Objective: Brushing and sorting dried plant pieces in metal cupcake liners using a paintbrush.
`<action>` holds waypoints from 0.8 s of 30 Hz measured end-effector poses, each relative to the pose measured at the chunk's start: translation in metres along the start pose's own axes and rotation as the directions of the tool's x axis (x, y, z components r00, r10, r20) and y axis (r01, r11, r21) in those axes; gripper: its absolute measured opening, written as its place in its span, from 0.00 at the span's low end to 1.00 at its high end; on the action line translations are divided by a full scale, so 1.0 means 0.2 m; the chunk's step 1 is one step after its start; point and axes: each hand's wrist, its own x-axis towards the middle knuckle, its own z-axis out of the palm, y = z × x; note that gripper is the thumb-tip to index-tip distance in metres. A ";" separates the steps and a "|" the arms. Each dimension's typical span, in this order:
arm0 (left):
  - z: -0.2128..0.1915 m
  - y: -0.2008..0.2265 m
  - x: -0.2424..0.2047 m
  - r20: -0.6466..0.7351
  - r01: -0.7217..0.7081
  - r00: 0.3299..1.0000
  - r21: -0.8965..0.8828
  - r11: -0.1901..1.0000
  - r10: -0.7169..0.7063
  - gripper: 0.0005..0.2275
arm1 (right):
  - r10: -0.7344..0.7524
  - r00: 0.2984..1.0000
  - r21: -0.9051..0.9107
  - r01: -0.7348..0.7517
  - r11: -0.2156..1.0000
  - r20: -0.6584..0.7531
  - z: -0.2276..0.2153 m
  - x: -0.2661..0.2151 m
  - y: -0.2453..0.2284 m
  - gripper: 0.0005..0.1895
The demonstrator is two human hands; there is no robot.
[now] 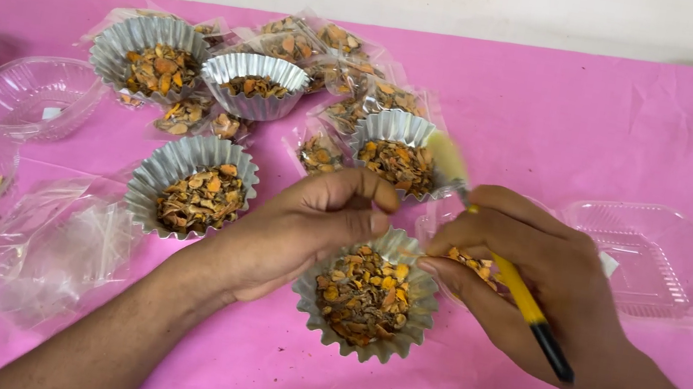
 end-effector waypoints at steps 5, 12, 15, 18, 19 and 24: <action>-0.01 -0.02 -0.02 0.085 -0.058 0.994 -0.197 0.979 0.076 0.09 | -0.372 0.915 -0.276 0.321 0.906 -0.155 0.09 -0.03 0.04 0.06; 0.04 -0.06 -0.02 0.155 -0.077 0.980 -0.265 0.961 0.122 0.13 | -0.444 0.872 -0.282 0.382 0.880 -0.207 0.17 -0.02 0.04 0.05; 0.04 -0.08 -0.01 0.170 -0.040 0.980 -0.322 0.946 0.100 0.16 | -0.496 0.842 -0.333 0.415 0.847 -0.213 0.20 -0.03 0.05 0.06; 0.03 -0.10 0.00 0.171 -0.041 0.978 -0.420 0.907 0.123 0.11 | -0.498 0.850 -0.318 0.431 0.844 -0.169 0.19 0.00 0.04 0.06; 0.03 -0.10 0.00 0.169 -0.045 0.978 -0.419 0.907 0.126 0.11 | -0.501 0.849 -0.318 0.435 0.843 -0.168 0.18 0.00 0.04 0.06; 0.00 -0.08 0.01 -0.015 -0.028 1.000 -0.329 0.944 0.024 0.13 | -0.186 0.974 -0.402 0.119 0.908 -0.131 0.05 -0.10 0.09 0.18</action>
